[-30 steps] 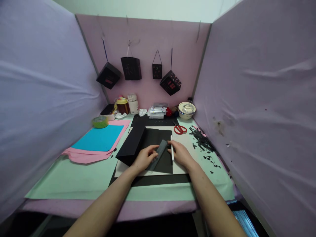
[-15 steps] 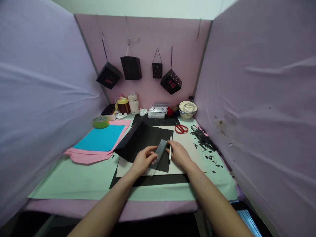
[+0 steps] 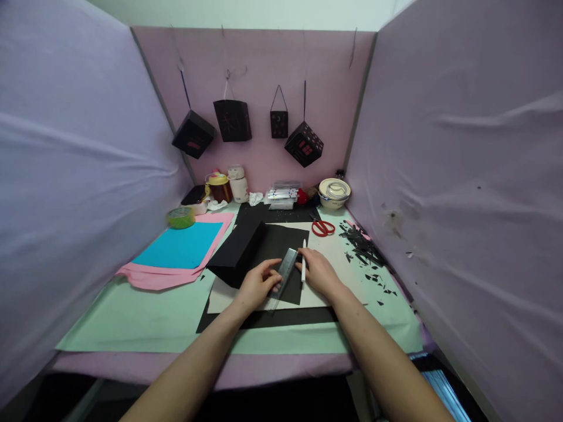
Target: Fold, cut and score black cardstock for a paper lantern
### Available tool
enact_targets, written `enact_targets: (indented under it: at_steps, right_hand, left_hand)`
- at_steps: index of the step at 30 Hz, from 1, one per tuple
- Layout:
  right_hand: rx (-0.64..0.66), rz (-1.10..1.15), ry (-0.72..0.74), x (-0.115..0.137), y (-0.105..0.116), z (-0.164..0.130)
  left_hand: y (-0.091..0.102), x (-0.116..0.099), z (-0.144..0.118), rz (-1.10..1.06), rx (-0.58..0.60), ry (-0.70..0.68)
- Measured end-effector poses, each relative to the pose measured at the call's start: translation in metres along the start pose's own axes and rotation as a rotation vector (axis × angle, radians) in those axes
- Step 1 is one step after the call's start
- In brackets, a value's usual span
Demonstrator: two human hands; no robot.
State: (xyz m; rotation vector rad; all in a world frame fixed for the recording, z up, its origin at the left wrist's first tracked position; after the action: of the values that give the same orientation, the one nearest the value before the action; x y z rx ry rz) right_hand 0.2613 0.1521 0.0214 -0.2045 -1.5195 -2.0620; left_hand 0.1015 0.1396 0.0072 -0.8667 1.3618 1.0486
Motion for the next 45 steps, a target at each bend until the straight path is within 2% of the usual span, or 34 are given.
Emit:
enact_targets:
  at_steps: [13, 29, 38, 45]
  right_hand:
    - [0.012, -0.017, -0.029, -0.004, -0.001, 0.000]
    - [-0.012, -0.010, 0.011, -0.002, 0.000, 0.000]
    - [-0.011, -0.032, 0.010, -0.003, 0.000, 0.000]
    - [-0.019, 0.014, 0.008, -0.006, 0.000, 0.000]
  left_hand:
    - [-0.006, -0.003, -0.007, 0.074, 0.024, 0.013]
    - [-0.005, -0.006, -0.010, -0.072, -0.017, -0.001]
    - [-0.004, -0.014, -0.009, 0.099, -0.008, -0.081]
    - [-0.005, -0.004, -0.006, 0.013, 0.011, -0.046]
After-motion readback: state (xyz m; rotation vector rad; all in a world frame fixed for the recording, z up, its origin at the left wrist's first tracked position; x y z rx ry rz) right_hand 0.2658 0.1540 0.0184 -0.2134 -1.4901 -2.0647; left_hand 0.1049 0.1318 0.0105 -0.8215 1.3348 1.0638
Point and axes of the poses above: each hand's wrist, its own z-axis towards the middle knuckle, its own y-axis out of the back of the hand, x = y × z, the point moved 8 cm from there along z, towards the middle knuckle, and after that the axes turned 3 degrees about -z, right-handed, at the moved point
